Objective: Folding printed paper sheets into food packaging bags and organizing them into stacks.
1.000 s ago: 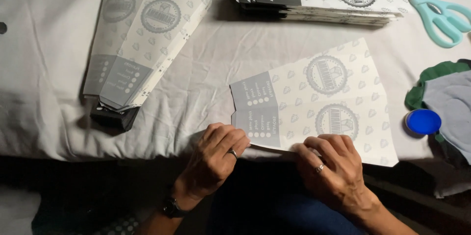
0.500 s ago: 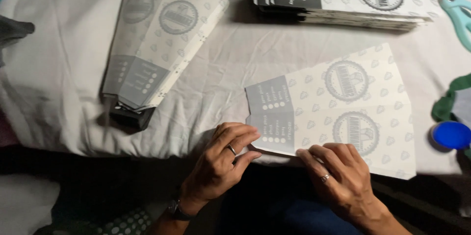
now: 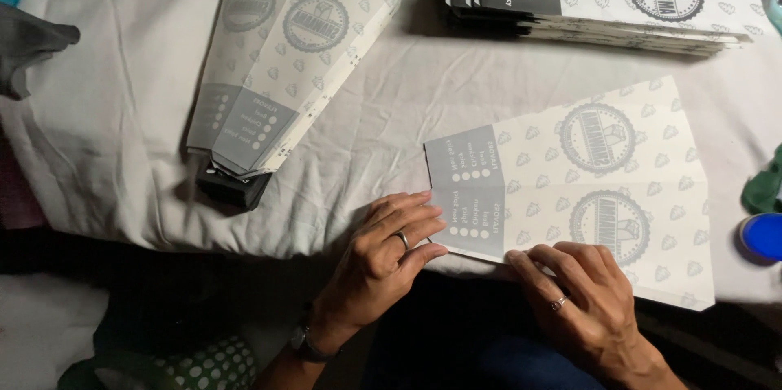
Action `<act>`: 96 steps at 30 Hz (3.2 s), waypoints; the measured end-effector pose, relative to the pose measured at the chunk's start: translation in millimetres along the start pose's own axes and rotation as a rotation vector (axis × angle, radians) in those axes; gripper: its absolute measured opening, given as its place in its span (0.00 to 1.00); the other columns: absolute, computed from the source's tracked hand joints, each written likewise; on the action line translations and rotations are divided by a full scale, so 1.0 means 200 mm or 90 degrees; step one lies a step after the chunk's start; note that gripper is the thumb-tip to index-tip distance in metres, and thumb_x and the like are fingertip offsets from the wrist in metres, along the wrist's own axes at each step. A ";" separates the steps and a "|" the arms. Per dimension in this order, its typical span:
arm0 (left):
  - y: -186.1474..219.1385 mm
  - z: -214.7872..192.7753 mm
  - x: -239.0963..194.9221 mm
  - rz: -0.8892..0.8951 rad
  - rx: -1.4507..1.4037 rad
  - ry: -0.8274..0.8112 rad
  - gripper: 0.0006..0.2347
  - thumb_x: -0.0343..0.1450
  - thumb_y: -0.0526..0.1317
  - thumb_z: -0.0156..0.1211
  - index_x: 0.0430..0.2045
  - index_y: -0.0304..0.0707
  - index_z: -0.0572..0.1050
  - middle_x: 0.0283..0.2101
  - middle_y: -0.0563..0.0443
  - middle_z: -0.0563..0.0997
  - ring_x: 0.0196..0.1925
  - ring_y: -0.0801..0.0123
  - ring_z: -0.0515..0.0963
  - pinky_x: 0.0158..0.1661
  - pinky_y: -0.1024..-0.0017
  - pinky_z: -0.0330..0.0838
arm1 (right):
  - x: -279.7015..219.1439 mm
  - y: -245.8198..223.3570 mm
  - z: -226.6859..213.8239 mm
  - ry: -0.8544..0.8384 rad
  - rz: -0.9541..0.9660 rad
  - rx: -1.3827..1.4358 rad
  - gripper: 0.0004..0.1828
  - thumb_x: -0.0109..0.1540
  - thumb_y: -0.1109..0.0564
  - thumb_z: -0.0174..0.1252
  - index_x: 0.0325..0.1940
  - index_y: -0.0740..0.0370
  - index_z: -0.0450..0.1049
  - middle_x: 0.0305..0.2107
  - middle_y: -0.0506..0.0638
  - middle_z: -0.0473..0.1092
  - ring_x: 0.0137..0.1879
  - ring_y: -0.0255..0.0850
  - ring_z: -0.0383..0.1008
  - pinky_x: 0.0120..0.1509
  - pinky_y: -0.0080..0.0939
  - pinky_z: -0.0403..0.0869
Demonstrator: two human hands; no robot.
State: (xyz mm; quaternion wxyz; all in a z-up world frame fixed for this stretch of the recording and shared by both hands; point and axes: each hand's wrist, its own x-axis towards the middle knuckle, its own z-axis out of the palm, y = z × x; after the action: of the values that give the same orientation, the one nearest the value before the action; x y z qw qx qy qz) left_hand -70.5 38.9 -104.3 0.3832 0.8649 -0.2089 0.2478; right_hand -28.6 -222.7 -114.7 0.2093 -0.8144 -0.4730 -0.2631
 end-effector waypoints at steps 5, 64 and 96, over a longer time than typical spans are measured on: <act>0.04 -0.03 0.02 -0.002 -0.023 -0.019 0.10 0.66 0.27 0.74 0.36 0.23 0.78 0.49 0.36 0.80 0.58 0.42 0.78 0.58 0.54 0.77 | 0.02 -0.01 0.00 -0.008 0.003 0.009 0.09 0.66 0.63 0.60 0.51 0.60 0.74 0.37 0.53 0.74 0.36 0.46 0.72 0.38 0.43 0.65; 0.21 0.18 -0.07 0.089 0.373 0.034 0.07 0.75 0.28 0.61 0.44 0.21 0.80 0.45 0.39 0.79 0.47 0.57 0.81 0.50 0.62 0.80 | 0.09 0.14 0.00 -0.218 0.276 0.230 0.06 0.58 0.58 0.66 0.37 0.51 0.76 0.23 0.44 0.67 0.23 0.41 0.68 0.28 0.41 0.68; 0.25 0.21 -0.03 0.153 0.441 -0.039 0.10 0.77 0.24 0.48 0.44 0.21 0.79 0.44 0.35 0.81 0.49 0.51 0.83 0.52 0.61 0.83 | 0.07 0.14 -0.04 -0.266 0.190 0.086 0.05 0.64 0.57 0.60 0.42 0.51 0.71 0.24 0.44 0.65 0.27 0.41 0.68 0.26 0.43 0.69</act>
State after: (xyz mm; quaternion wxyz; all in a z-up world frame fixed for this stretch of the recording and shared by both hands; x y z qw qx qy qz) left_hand -92.3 -22.6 -104.1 0.0292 0.9196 -0.2240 0.3214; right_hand -0.2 -231.5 -103.2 0.1974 -0.8959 -0.3973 -0.0235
